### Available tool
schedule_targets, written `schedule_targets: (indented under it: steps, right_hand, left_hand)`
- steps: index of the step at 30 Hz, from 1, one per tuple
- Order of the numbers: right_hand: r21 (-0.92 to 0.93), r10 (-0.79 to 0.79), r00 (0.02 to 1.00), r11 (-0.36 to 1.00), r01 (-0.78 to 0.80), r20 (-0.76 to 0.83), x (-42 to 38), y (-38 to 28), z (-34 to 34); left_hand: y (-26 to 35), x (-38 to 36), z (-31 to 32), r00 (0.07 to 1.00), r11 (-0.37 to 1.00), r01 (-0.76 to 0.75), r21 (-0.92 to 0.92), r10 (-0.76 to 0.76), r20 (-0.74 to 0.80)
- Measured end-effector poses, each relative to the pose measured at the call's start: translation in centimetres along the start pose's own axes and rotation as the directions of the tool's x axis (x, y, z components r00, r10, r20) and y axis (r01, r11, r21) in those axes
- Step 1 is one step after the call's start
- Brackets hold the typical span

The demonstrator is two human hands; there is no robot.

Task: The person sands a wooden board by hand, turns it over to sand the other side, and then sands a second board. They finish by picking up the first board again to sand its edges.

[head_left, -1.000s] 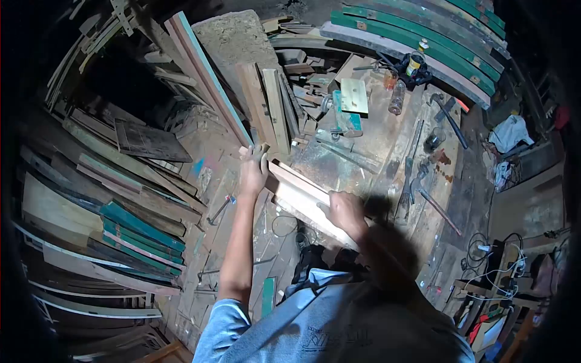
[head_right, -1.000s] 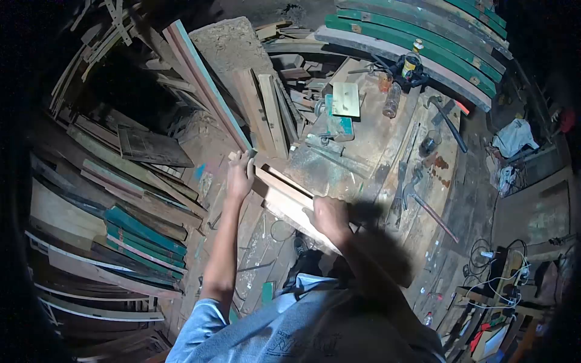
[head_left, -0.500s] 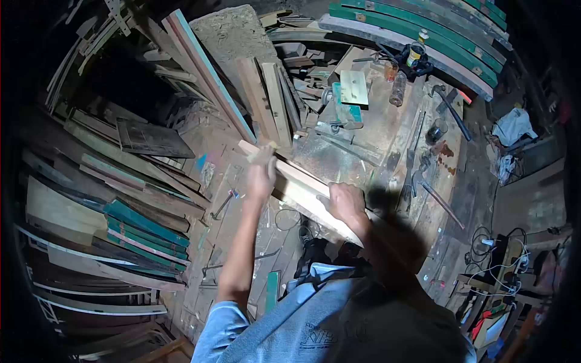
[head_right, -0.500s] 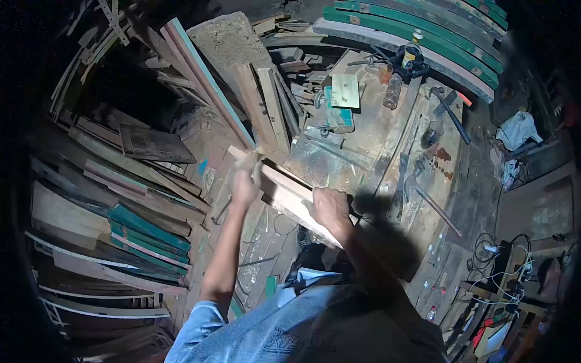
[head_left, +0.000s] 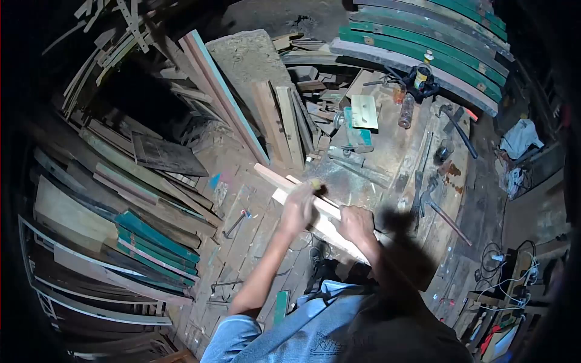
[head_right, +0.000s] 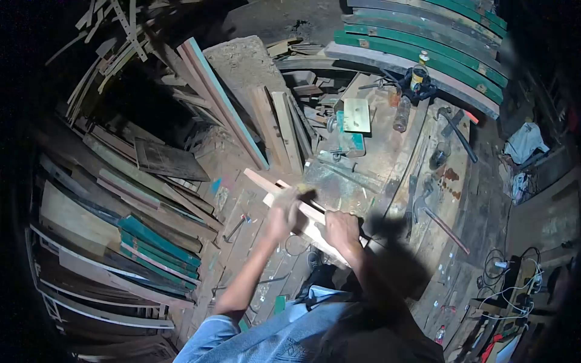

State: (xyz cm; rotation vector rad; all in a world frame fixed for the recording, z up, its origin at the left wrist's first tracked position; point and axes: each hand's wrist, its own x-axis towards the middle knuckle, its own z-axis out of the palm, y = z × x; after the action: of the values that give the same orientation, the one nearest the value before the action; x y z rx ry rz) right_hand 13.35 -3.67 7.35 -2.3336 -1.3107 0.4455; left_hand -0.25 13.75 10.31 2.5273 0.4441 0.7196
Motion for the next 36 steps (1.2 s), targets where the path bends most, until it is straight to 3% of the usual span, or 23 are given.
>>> schedule_targets:
  steps: [1,3,4,7,8,9,12,13,14,16,18,20,21,22,24,26,29,30,31,32,34,35,36]
  right_hand:
    - [-0.008,0.002,1.0,1.0,-0.002,0.013,0.1,0.3,0.5]
    - [-0.057,0.005,0.998,0.998,-0.001,0.058,0.1,0.4,0.6]
    - [-0.049,-0.036,0.999,0.998,0.035,-0.017,-0.3,0.3,0.5]
    - [-0.015,-0.02,0.999,1.0,0.02,-0.026,0.1,0.2,-0.2]
    - [-0.019,-0.035,0.998,0.999,0.034,-0.054,0.1,0.2,-0.1]
    - [-0.018,-0.047,0.996,0.999,0.046,-0.081,-0.1,0.1,0.1]
    - [-0.012,-0.06,0.995,0.998,0.059,-0.078,-0.5,0.1,0.0]
    - [-0.012,-0.058,0.995,0.998,0.057,-0.077,-0.3,0.1,0.0]
    - [-0.008,-0.051,0.996,0.999,0.051,-0.072,-0.3,0.1,0.3]
    - [-0.012,-0.048,0.996,0.999,0.047,-0.077,0.3,0.6,1.6]
    - [-0.005,-0.05,0.996,0.999,0.049,-0.078,0.2,1.1,1.9]
    - [0.021,-0.056,0.995,0.998,0.058,-0.088,-0.1,1.0,0.7]
    - [0.02,-0.072,0.994,0.997,0.073,-0.082,0.3,1.4,1.0]
    - [0.025,-0.09,0.99,0.995,0.093,-0.112,0.3,1.4,1.1]
    - [0.038,-0.116,0.978,0.991,0.124,-0.174,-0.3,1.1,1.5]
    - [-0.007,-0.076,0.988,0.997,0.075,-0.133,-0.4,0.5,1.6]
    - [0.009,-0.027,0.996,1.0,0.028,-0.084,-0.4,0.1,1.4]
    - [0.021,-0.071,0.985,0.997,0.076,-0.16,-0.5,0.8,2.6]
    - [0.024,-0.117,0.965,0.992,0.126,-0.234,-0.4,2.4,4.3]
    - [0.014,-0.168,0.933,0.983,0.182,-0.317,0.1,3.1,5.1]
    - [-0.04,-0.198,0.925,0.98,0.195,-0.323,-0.3,2.2,3.9]
    - [-0.056,-0.198,0.925,0.98,0.19,-0.325,-0.3,2.1,3.8]
    - [-0.071,-0.192,0.925,0.981,0.179,-0.326,-0.5,1.9,3.7]
  left_hand:
    - [1.0,-2.7,2.8,0.998,0.993,0.008,-0.12,-0.001,0.061]
    - [2.1,-4.4,3.5,0.988,0.991,-0.073,-0.111,0.087,0.129]
    - [0.6,-4.1,2.9,0.983,0.987,-0.099,-0.123,0.117,0.142]
    - [-6.3,0.1,0.3,0.997,0.997,0.049,0.056,-0.045,-0.069]
    - [-8.4,1.4,-1.2,0.974,0.983,0.181,0.03,-0.174,-0.148]
    - [-8.9,3.0,-3.6,0.963,0.971,0.24,0.02,-0.235,-0.131]
    - [-7.4,1.7,-1.6,0.967,0.98,0.165,0.109,-0.138,-0.216]
    - [-5.0,0.5,-0.1,0.98,0.987,0.109,0.117,-0.086,-0.179]
    - [-1.7,-1.2,1.2,0.989,0.995,0.103,0.009,-0.102,-0.112]
    - [3.1,-4.4,2.6,1.0,0.998,-0.031,-0.046,0.031,-0.006]
    - [0.2,-4.0,2.0,0.99,0.986,-0.134,-0.1,0.137,0.017]
    - [-1.7,-1.4,-0.8,0.996,0.993,0.087,-0.078,-0.089,-0.026]
    - [-3.0,0.8,-3.1,0.912,0.912,0.409,-0.025,-0.408,0.051]
    - [-4.0,2.2,-5.0,0.725,0.732,0.679,0.051,-0.68,0.106]
    - [-5.8,2.1,-5.9,0.909,0.894,0.417,0.165,-0.41,-0.079]
    - [-9.4,0.2,-2.9,0.984,0.964,0.127,0.236,-0.092,-0.155]
    - [-2.6,-2.2,0.5,0.997,0.989,0.078,0.124,-0.076,-0.023]
    - [-1.1,-3.2,2.0,0.997,0.996,-0.041,0.073,0.036,0.071]
    - [2.6,-3.5,1.7,0.989,0.998,-0.055,0.001,0.055,0.141]
    - [2.9,-4.2,2.5,0.974,0.993,-0.114,0.031,0.105,0.198]
    - [0.1,-2.5,0.9,0.965,0.991,-0.133,-0.007,0.131,0.228]
    - [-1.6,-0.9,-0.6,0.979,0.995,-0.081,0.053,0.069,0.194]
    - [-4.5,0.6,-1.4,0.993,0.972,-0.069,0.223,0.045,0.112]
